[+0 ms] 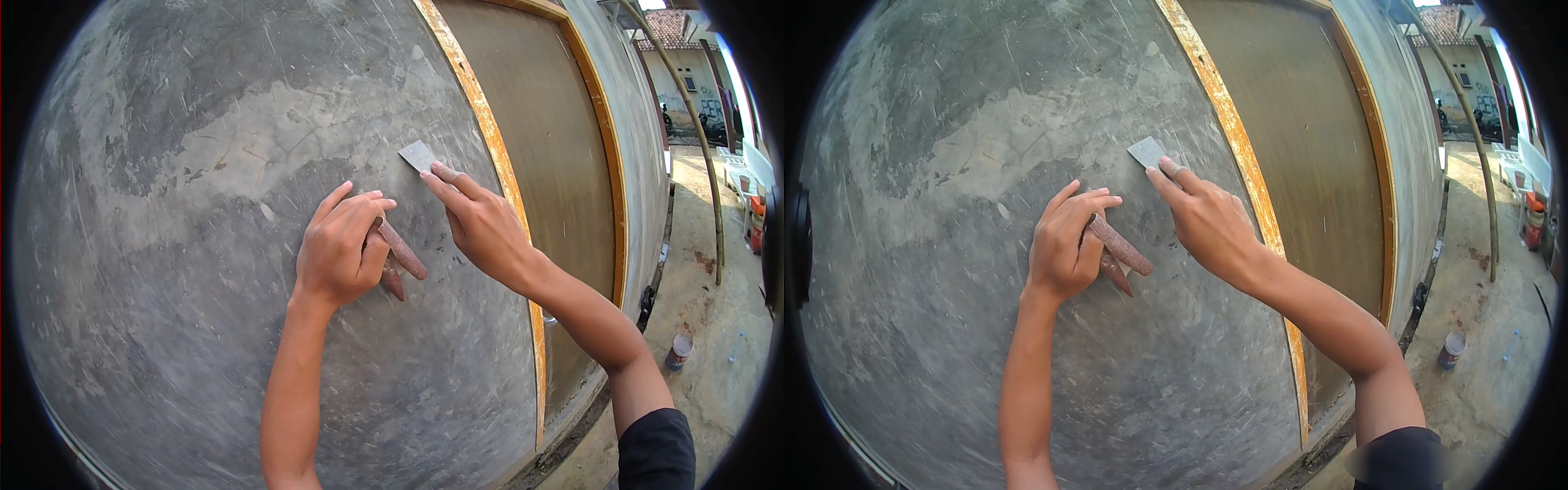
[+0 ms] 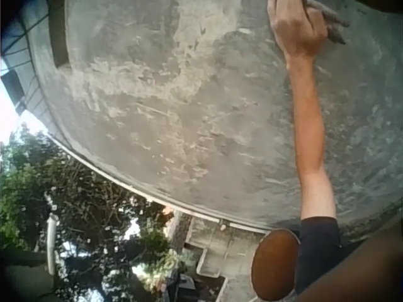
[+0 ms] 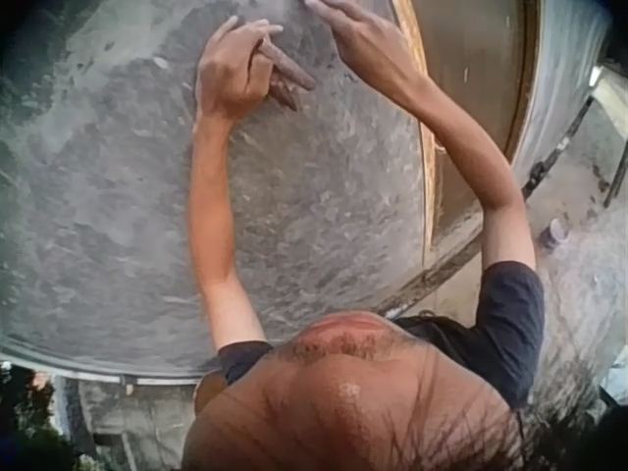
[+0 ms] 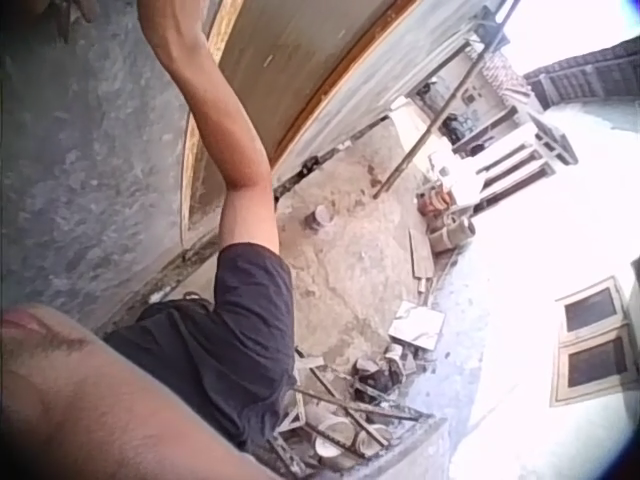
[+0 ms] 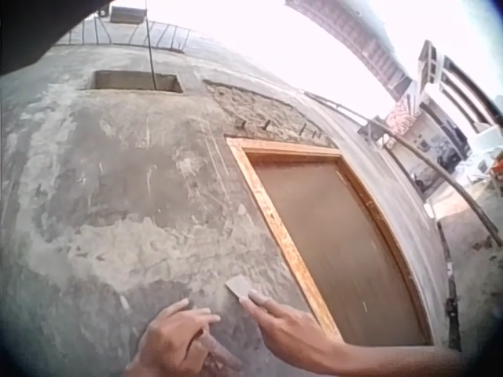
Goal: Scraping and sanding an outdoor wall to prepare it for painting.
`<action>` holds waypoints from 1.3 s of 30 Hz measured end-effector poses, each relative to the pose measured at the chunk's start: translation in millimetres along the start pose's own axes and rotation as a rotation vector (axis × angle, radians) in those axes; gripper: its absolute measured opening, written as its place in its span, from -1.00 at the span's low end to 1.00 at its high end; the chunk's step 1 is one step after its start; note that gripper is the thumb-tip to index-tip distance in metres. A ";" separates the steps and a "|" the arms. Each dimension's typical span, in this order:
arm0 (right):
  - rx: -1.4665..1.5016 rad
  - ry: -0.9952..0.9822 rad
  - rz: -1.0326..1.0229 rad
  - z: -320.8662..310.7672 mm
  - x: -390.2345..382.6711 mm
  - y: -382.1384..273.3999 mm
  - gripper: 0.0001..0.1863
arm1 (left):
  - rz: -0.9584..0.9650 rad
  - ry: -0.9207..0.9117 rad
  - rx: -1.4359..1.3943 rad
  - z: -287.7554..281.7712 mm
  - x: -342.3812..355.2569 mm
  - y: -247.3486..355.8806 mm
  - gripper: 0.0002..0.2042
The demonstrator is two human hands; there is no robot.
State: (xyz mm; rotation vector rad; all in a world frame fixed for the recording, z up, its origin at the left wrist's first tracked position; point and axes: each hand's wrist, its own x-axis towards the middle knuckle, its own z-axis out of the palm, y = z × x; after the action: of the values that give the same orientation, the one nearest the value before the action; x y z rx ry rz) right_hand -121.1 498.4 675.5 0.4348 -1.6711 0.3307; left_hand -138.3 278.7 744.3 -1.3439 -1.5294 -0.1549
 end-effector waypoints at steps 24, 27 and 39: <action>-0.012 0.049 0.106 -1.9 11.1 -33.2 -0.61 | -0.038 -0.002 -0.024 -2.7 -1.8 2.5 -0.82; -0.014 0.089 0.083 -0.7 24.0 -30.0 -0.61 | -0.012 0.107 -0.073 3.8 -0.3 4.3 -0.91; -0.008 0.048 0.062 -5.7 17.7 -24.8 -0.62 | -0.008 0.108 -0.047 4.4 0.6 2.7 -0.91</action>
State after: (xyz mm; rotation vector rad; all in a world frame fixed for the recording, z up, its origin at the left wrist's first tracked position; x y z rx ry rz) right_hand -106.6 477.3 693.1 0.3671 -1.6407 0.3768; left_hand -138.8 283.0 741.4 -1.3447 -1.4481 -0.2661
